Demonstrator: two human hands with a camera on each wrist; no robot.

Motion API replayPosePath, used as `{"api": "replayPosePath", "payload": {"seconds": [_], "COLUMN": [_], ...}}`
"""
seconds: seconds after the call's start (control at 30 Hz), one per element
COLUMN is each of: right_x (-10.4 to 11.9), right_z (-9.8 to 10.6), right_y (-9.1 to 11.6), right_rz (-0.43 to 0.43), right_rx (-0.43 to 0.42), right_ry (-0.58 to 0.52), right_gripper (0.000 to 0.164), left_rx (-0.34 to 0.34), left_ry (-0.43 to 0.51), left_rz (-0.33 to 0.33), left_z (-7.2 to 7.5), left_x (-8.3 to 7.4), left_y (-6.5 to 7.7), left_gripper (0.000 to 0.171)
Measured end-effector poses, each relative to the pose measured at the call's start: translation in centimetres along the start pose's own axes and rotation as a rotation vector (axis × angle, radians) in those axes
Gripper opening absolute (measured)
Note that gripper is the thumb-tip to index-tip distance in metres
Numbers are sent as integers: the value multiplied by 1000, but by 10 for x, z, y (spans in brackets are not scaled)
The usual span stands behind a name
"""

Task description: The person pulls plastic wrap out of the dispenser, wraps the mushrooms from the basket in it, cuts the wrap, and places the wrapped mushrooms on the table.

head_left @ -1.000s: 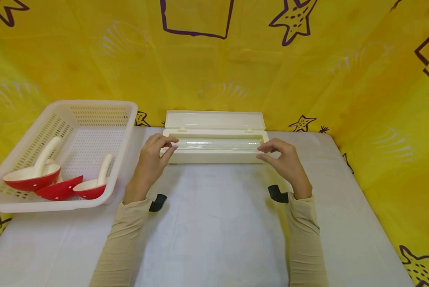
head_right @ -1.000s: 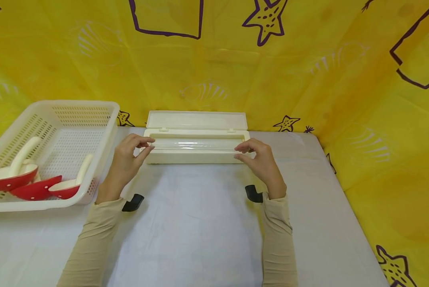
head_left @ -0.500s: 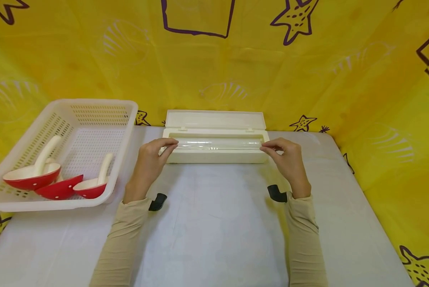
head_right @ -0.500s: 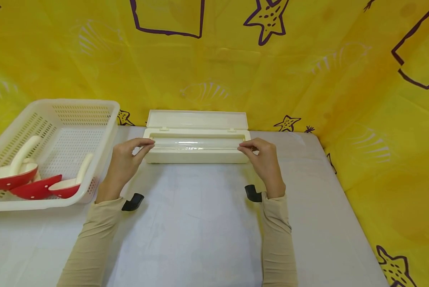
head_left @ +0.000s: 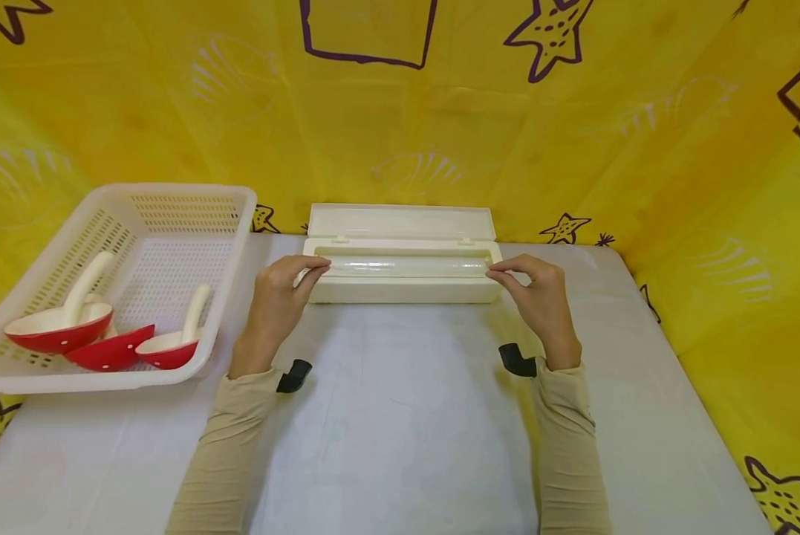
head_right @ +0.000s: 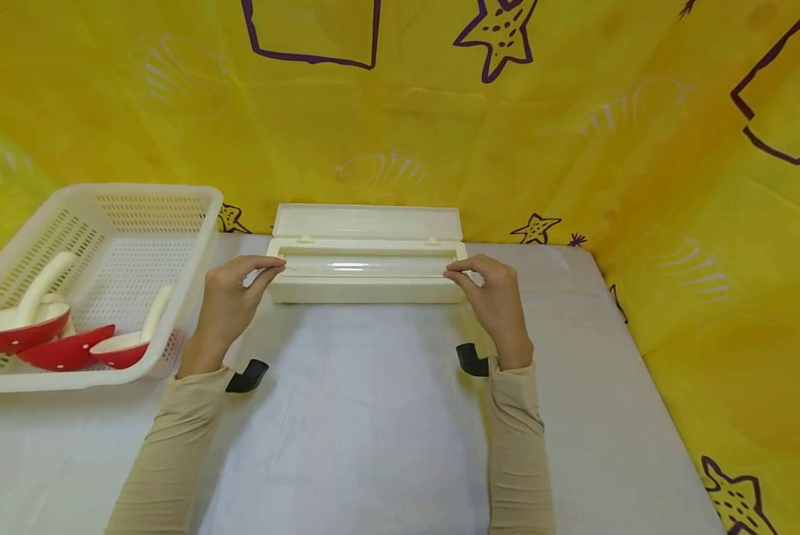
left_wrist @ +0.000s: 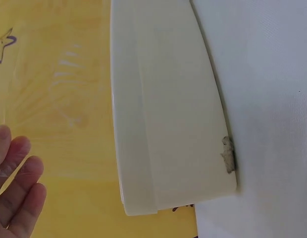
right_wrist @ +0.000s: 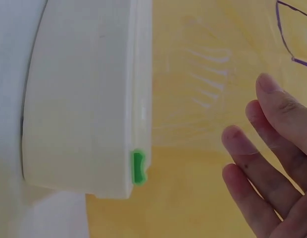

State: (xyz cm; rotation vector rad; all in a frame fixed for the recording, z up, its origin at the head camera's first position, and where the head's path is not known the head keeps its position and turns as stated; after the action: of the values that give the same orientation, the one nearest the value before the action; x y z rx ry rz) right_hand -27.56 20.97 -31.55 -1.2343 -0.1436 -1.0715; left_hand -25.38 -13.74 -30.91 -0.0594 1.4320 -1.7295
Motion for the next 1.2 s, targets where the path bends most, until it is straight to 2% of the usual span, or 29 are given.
{"api": "replayPosePath", "payload": {"seconds": [0.37,0.6,1.2], "right_x": [12,16,32], "right_z": [8,12,21], "right_y": [-3,-3,-6], "right_rz": [32,34,82], "right_rx": [-26,-25,-88], "right_ry": [-63,-53,-29], "right_gripper": [11,12,12], "left_rx": [-50,-65,-109], "left_ry": [4,16,31], "left_rz": [-8,-17,-22], "left_z": [7,10,18], "left_x": [-6,-9,-18], "left_y": [-5,-7,-10], "left_gripper": [14,14,11]}}
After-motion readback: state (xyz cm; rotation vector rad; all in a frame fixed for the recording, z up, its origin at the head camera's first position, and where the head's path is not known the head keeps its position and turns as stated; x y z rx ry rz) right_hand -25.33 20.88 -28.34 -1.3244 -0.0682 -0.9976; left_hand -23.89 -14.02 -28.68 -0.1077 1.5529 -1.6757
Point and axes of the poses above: each hand's wrist, its own y-axis away from the middle knuckle, its own z-axis out of the back of the hand, x = y × z, the point moved 10 cm from there along -y, towards the middle knuckle, and after that the axes turned 12 degrees about -x, right-handed, at the moved point
